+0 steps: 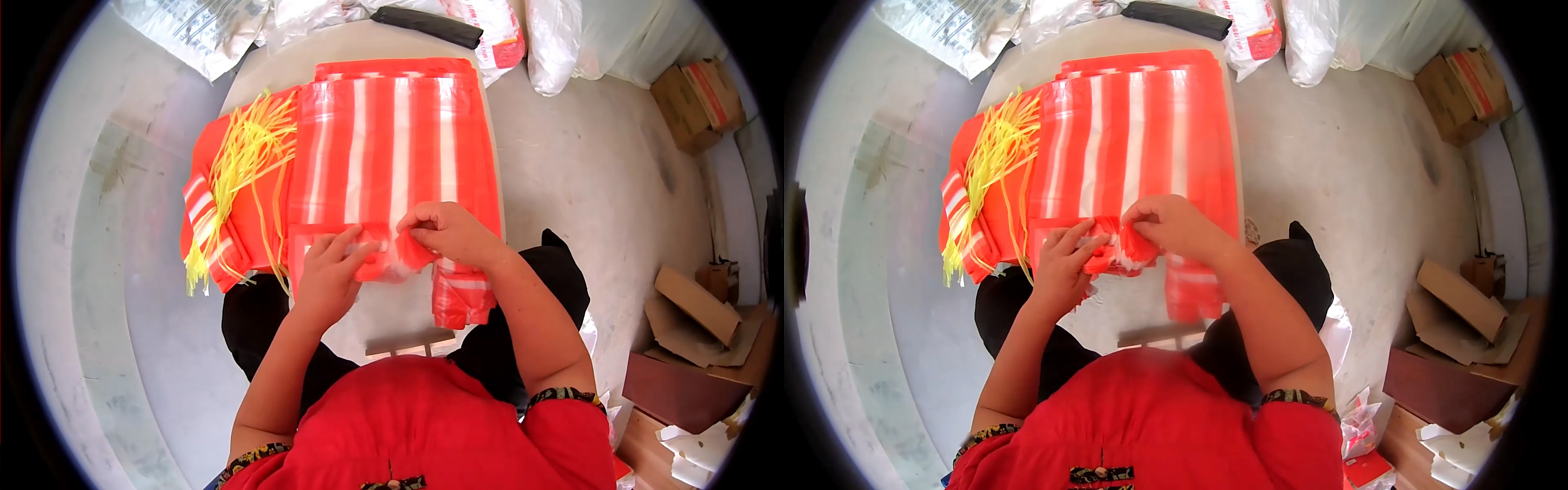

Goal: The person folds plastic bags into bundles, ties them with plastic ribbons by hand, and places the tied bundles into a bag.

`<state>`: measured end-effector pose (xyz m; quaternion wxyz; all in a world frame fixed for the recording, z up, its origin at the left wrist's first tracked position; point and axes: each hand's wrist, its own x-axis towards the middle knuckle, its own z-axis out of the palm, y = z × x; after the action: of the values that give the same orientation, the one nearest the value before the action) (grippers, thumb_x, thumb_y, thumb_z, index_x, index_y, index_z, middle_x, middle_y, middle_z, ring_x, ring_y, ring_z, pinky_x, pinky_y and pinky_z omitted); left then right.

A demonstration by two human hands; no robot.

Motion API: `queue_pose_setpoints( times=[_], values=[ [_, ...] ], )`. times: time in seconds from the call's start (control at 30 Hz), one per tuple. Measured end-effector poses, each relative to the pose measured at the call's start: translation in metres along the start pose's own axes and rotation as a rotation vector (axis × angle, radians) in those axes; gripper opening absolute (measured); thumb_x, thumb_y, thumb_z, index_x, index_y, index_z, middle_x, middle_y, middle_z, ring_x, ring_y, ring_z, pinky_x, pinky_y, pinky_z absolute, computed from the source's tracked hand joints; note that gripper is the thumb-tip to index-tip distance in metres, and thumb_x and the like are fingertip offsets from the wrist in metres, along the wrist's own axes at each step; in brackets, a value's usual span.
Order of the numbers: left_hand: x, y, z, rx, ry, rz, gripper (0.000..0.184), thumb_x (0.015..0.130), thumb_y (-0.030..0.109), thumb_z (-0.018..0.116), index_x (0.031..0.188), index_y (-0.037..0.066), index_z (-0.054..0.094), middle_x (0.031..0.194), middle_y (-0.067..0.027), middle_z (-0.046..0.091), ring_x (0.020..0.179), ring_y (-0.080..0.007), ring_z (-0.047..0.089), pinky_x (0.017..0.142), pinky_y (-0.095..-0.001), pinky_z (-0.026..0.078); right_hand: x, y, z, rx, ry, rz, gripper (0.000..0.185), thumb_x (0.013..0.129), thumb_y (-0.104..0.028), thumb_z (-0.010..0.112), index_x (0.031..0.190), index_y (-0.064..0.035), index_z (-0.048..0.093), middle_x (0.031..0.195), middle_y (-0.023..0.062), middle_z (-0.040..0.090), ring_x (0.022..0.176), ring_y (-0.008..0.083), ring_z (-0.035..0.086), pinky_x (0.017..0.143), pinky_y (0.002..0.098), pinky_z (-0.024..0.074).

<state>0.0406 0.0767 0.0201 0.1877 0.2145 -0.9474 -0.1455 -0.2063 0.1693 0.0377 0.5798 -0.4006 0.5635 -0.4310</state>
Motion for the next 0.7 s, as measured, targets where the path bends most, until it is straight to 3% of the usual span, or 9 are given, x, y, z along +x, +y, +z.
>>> queue_pose_setpoints(
  times=[0.1, 0.13, 0.27, 0.33, 0.53, 0.67, 0.7],
  values=[
    [-0.001, -0.001, 0.0, 0.012, 0.0, 0.018, 0.058, 0.07, -0.006, 0.068, 0.123, 0.015, 0.073, 0.137, -0.015, 0.064, 0.109, -0.0358, 0.062, 0.093, -0.0459, 0.053, 0.004, 0.001, -0.002, -0.114, 0.001, -0.03, 0.017, 0.102, 0.001, 0.056, 0.111, 0.0006, 0.07, 0.089, 0.0015, 0.065, 0.077, 0.0074, 0.058, 0.065, 0.0266, 0.0493],
    [-0.002, -0.003, 0.001, 0.028, 0.006, 0.031, 0.058, 0.069, -0.006, 0.068, 0.123, 0.015, 0.072, 0.137, -0.0149, 0.064, 0.11, -0.0359, 0.062, 0.093, -0.046, 0.053, 0.004, -0.003, -0.001, -0.251, 0.038, -0.102, 0.015, 0.102, -0.001, 0.056, 0.11, 0.0003, 0.069, 0.09, 0.0066, 0.068, 0.079, 0.0149, 0.063, 0.069, 0.0301, 0.0515],
    [-0.006, -0.007, 0.005, 0.047, 0.005, 0.05, 0.059, 0.067, -0.006, 0.068, 0.123, 0.013, 0.072, 0.14, -0.0145, 0.063, 0.112, -0.0362, 0.061, 0.094, -0.0462, 0.052, 0.004, -0.006, -0.003, -0.557, 0.098, -0.26, 0.017, 0.097, -0.003, 0.058, 0.109, -0.0009, 0.069, 0.093, 0.0156, 0.069, 0.086, 0.0294, 0.067, 0.077, 0.0371, 0.0534],
    [-0.005, -0.004, 0.001, 0.06, -0.025, 0.034, 0.046, 0.074, 0.0, 0.07, 0.12, 0.009, 0.073, 0.141, -0.0154, 0.062, 0.114, -0.0363, 0.06, 0.096, -0.0459, 0.052, 0.004, -0.012, -0.001, -0.629, 0.105, -0.288, 0.017, 0.094, -0.004, 0.06, 0.108, -0.0015, 0.07, 0.095, 0.0192, 0.068, 0.091, 0.0352, 0.065, 0.082, 0.041, 0.0529],
    [-0.007, -0.008, 0.003, 0.087, -0.04, 0.058, 0.038, 0.079, 0.005, 0.071, 0.117, 0.007, 0.072, 0.142, -0.0163, 0.061, 0.116, -0.0375, 0.059, 0.098, -0.0456, 0.051, 0.022, -0.004, 0.002, -0.697, 0.035, -0.441, 0.014, 0.09, -0.006, 0.065, 0.103, -0.0021, 0.072, 0.094, 0.0183, 0.064, 0.096, 0.037, 0.058, 0.084, 0.0451, 0.0496],
    [-0.004, -0.006, 0.003, 0.053, 0.01, 0.063, 0.04, 0.068, -0.005, 0.069, 0.106, 0.007, 0.07, 0.143, -0.0137, 0.061, 0.111, -0.0353, 0.061, 0.094, -0.0463, 0.051, 0.027, -0.004, 0.003, -0.78, -0.051, -0.347, 0.013, 0.091, -0.009, 0.068, 0.102, -0.0027, 0.071, 0.095, 0.0163, 0.065, 0.097, 0.0363, 0.058, 0.087, 0.0444, 0.0491],
    [-0.004, -0.006, 0.003, 0.055, 0.0, 0.062, 0.037, 0.072, -0.001, 0.07, 0.108, 0.006, 0.071, 0.142, -0.0142, 0.061, 0.112, -0.0359, 0.061, 0.095, -0.0462, 0.051, 0.027, -0.006, 0.004, -0.767, -0.064, -0.35, 0.014, 0.091, -0.009, 0.068, 0.103, -0.0027, 0.071, 0.095, 0.0162, 0.066, 0.098, 0.0359, 0.058, 0.088, 0.0442, 0.049]
  ],
)
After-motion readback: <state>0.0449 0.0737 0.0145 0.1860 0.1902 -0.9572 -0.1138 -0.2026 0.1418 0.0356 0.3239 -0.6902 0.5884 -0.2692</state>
